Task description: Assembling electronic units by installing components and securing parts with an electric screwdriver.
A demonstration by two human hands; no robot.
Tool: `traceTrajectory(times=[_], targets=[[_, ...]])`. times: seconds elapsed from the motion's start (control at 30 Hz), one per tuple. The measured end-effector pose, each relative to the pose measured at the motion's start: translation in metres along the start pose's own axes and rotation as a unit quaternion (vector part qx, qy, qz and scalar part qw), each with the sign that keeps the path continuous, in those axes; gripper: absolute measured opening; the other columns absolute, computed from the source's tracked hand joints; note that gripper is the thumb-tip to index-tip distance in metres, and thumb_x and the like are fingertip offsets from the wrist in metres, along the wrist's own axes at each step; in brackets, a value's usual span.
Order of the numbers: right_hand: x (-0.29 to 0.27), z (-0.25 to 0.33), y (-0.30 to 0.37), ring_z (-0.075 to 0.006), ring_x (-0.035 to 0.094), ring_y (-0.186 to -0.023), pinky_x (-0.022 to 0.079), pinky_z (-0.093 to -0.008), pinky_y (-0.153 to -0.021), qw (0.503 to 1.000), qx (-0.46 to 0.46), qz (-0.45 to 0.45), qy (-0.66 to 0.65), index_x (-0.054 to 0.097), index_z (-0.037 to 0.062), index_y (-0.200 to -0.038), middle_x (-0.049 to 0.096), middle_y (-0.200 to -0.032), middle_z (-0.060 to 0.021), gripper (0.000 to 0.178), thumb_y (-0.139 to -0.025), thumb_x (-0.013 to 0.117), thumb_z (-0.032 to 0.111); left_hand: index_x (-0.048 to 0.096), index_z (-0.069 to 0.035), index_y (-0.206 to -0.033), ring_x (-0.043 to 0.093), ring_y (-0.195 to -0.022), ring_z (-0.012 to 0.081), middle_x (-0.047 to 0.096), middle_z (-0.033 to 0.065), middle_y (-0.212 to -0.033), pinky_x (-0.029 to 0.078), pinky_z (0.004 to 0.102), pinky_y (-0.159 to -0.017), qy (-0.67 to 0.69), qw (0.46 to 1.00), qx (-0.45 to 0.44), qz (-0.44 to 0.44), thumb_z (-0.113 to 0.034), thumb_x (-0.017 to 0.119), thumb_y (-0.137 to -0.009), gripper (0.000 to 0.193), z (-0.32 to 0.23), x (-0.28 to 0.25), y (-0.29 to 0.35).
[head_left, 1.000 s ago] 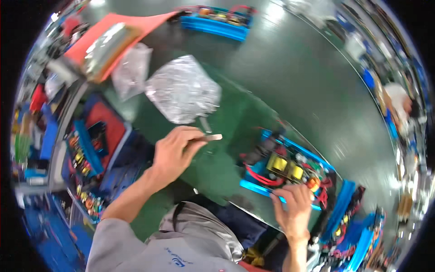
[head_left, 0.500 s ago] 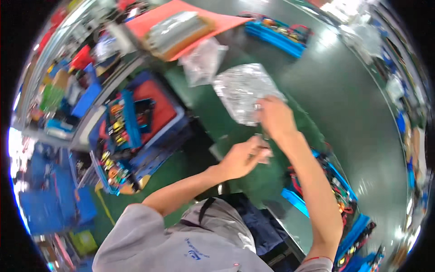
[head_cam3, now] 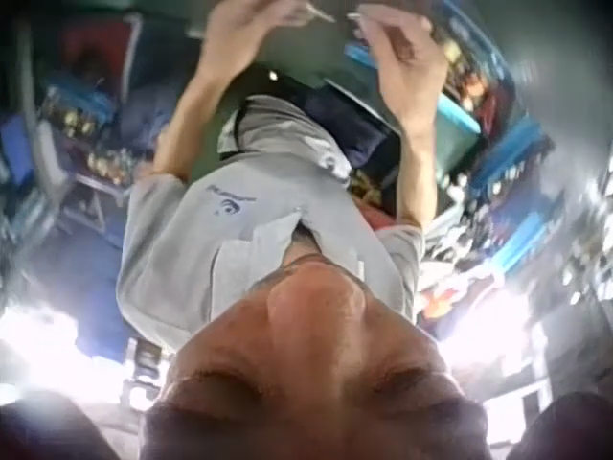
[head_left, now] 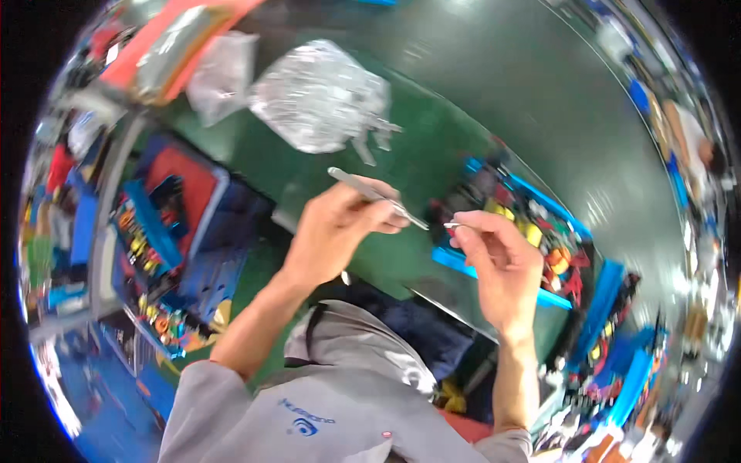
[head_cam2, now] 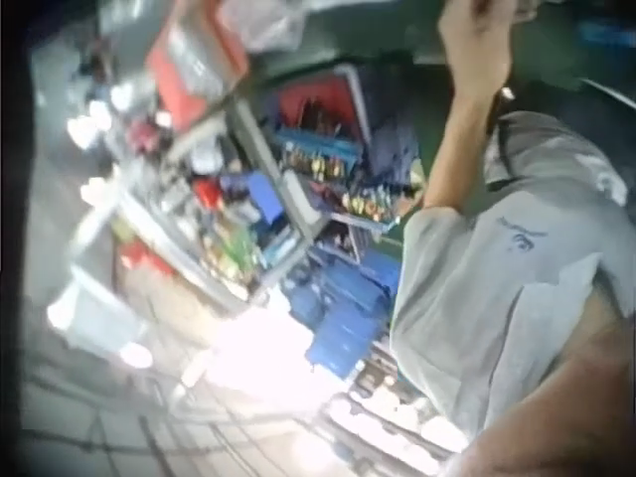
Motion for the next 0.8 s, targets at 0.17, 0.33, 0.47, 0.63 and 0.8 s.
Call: traceTrajectory(times=[0.17, 0.33, 0.47, 0.63, 0.8], targets=[[-0.047, -0.021, 0.053, -0.0091, 0.064, -0.079, 0.046, -0.0219, -0.062, 0.992, 0.021, -0.115, -0.039, 0.070, 0.0003, -0.115, 0.070, -0.096, -0.0028, 0.018, -0.098, 0.066, 0.004, 0.059, 0.007, -0.120, 0.071, -0.097, 0.0216, 0.069, 0.0134, -0.106, 0.059, 0.0341, -0.088, 0.014, 0.996, -0.035, 0.086, -0.006, 0.063, -0.100, 0.024, -0.014, 0.065, -0.005], [-0.072, -0.032, 0.078, -0.0082, 0.063, -0.078, 0.046, -0.0217, -0.063, 0.990, 0.018, -0.137, -0.037, 0.070, 0.0003, -0.117, 0.068, -0.092, -0.0026, 0.020, -0.098, 0.066, 0.007, 0.060, 0.006, -0.121, 0.072, -0.100, 0.0212, 0.071, 0.0143, -0.107, 0.058, 0.0331, -0.088, -0.013, 0.989, -0.032, 0.140, -0.009, 0.064, -0.100, 0.026, -0.010, 0.108, 0.003], [-0.079, -0.041, 0.090, -0.0077, 0.062, -0.076, 0.046, -0.0217, -0.063, 0.986, 0.008, -0.153, -0.061, 0.070, 0.0005, -0.116, 0.068, -0.091, -0.0022, 0.019, -0.098, 0.066, 0.008, 0.061, 0.006, -0.120, 0.072, -0.100, 0.0212, 0.072, 0.0139, -0.107, 0.058, 0.0324, -0.089, -0.036, 0.987, -0.039, 0.154, -0.010, 0.065, -0.100, 0.025, -0.006, 0.125, 0.007], [-0.089, -0.052, 0.097, -0.0069, 0.061, -0.076, 0.045, -0.0210, -0.063, 0.976, 0.002, -0.200, -0.090, 0.071, 0.0012, -0.113, 0.068, -0.089, -0.0016, 0.017, -0.097, 0.068, 0.007, 0.062, 0.006, -0.118, 0.073, -0.096, 0.0202, 0.072, 0.0125, -0.105, 0.058, 0.0307, -0.085, -0.069, 0.988, -0.011, 0.137, -0.011, 0.066, -0.100, 0.025, -0.008, 0.132, 0.008], [-0.089, -0.061, 0.103, -0.0074, 0.061, -0.077, 0.047, -0.0216, -0.066, 0.972, 0.018, -0.203, -0.116, 0.071, 0.0011, -0.113, 0.070, -0.093, -0.0026, 0.017, -0.097, 0.068, 0.007, 0.063, 0.004, -0.116, 0.073, -0.092, 0.0186, 0.072, 0.0109, -0.103, 0.057, 0.0292, -0.081, -0.118, 0.982, -0.029, 0.145, -0.010, 0.066, -0.099, 0.022, -0.003, 0.147, 0.009]])
Point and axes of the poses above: each hand's wrist, its own y-axis away from the middle knuckle, its own x-axis out of the palm, z = x × y, the point moved 5 cm from there along -y, towards the middle knuckle
